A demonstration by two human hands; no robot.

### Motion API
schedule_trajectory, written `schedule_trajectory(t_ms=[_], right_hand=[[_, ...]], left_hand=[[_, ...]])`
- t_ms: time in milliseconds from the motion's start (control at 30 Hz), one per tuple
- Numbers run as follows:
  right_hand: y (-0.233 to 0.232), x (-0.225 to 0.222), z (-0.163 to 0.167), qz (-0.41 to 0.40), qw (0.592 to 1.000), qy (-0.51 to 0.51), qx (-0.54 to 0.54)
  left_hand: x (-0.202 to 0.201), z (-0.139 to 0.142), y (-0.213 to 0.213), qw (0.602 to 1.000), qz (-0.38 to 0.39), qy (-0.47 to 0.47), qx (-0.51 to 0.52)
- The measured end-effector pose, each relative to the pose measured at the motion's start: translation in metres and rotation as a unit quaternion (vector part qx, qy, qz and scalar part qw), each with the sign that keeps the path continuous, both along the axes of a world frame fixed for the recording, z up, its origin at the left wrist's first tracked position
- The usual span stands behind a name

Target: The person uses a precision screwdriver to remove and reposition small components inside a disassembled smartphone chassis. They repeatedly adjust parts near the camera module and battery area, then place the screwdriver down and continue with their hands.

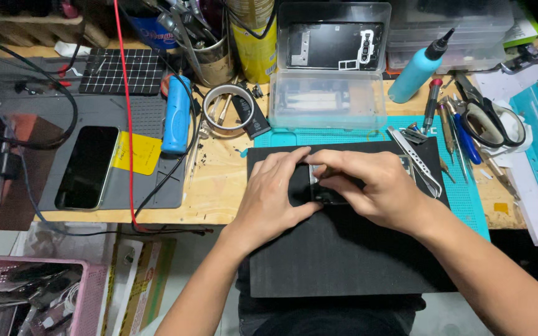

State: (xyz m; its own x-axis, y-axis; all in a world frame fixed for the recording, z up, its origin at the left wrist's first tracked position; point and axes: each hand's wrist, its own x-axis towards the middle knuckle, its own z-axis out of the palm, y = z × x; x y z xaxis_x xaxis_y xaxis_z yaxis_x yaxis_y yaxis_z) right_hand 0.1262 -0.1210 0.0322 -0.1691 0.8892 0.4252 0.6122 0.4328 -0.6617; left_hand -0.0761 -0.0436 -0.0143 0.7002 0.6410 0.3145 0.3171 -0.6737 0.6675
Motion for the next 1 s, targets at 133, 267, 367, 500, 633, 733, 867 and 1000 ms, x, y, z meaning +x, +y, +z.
schedule_trajectory(t_ms=[133, 267, 367, 500, 633, 733, 867, 1000], right_hand=[[-0.002, -0.001, 0.001, 0.000, 1.000, -0.023, 0.021], [-0.001, -0.003, -0.001, 0.003, 1.000, 0.002, 0.021], [0.001, -0.004, -0.003, -0.008, 0.999, -0.031, -0.021], [-0.002, -0.002, -0.005, 0.014, 1.000, 0.002, -0.019], [-0.013, 0.012, 0.001, -0.064, 0.995, 0.076, 0.009], [-0.017, 0.029, 0.008, -0.141, 0.984, 0.093, 0.058], [-0.012, 0.057, 0.011, -0.190, 0.977, 0.055, 0.083], [0.002, 0.073, 0.001, -0.194, 0.977, 0.051, 0.076]], left_hand=[[-0.001, -0.001, 0.000, 1.000, -0.001, 0.006, -0.010], [0.000, -0.004, 0.000, 1.000, -0.001, 0.006, -0.001], [0.001, -0.004, 0.001, 1.000, -0.002, 0.009, 0.004], [0.001, 0.001, 0.001, 1.000, -0.014, -0.004, 0.009], [0.009, 0.009, 0.006, 0.998, -0.052, 0.016, 0.025], [0.018, 0.010, 0.006, 0.995, -0.088, 0.019, 0.043], [0.022, 0.011, 0.010, 0.991, -0.119, 0.000, 0.063], [0.003, 0.015, 0.014, 0.994, -0.103, 0.032, 0.026]])
